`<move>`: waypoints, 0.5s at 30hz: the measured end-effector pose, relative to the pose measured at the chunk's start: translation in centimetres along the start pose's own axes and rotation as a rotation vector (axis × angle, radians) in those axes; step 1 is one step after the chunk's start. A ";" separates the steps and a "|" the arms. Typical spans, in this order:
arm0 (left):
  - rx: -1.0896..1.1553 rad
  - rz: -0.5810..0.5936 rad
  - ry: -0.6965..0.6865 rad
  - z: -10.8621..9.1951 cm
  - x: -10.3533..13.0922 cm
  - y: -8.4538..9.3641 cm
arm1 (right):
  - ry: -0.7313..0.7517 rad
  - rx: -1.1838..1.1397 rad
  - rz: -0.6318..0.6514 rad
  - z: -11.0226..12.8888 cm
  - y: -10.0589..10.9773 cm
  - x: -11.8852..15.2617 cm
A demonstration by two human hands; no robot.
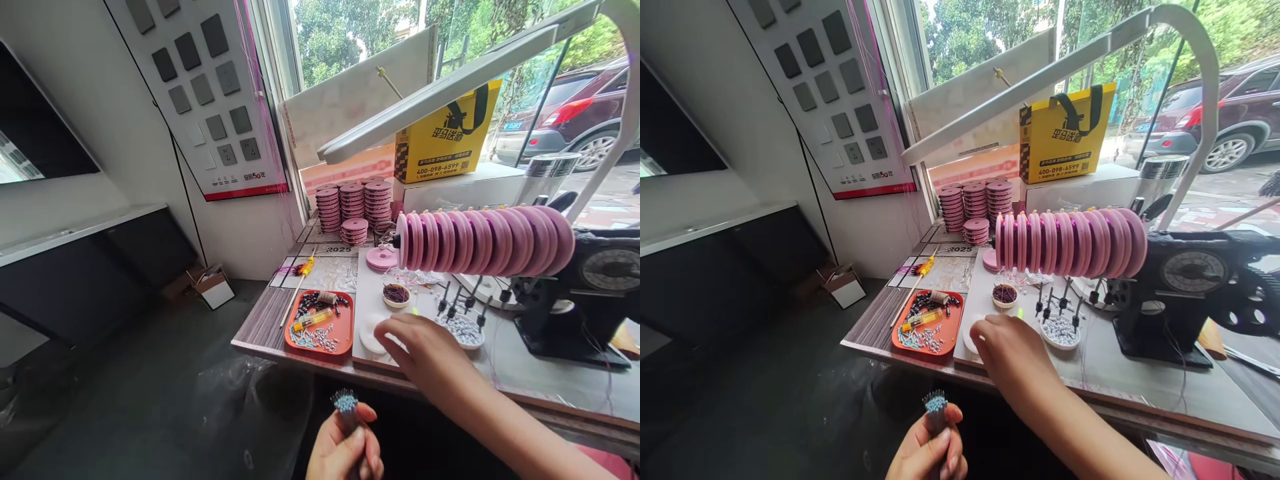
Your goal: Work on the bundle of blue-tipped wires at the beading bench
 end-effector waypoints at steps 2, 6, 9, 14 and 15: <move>0.013 -0.027 -0.029 -0.2 0.0 -0.1 | -0.041 -0.034 -0.024 -0.4 -0.1 0.0; 0.015 -0.128 -0.080 -0.3 0.0 -0.1 | -0.053 -0.099 -0.024 -0.6 0.0 1.3; -0.034 -0.217 -0.100 -0.1 0.3 -0.2 | -0.046 -0.264 -0.056 0.2 0.2 3.8; -0.110 -0.283 -0.082 0.5 0.8 -0.7 | 0.066 -0.478 -0.151 2.3 -1.2 8.4; -0.110 -0.294 -0.084 0.6 0.8 -0.7 | 0.083 -0.468 -0.182 2.6 -1.6 8.9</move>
Point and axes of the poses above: each hand's wrist, its own x-axis away from the middle knuckle, its own y-axis out of the back of the hand, z = x × y, the point moved 3 cm from there along -x, towards the middle knuckle
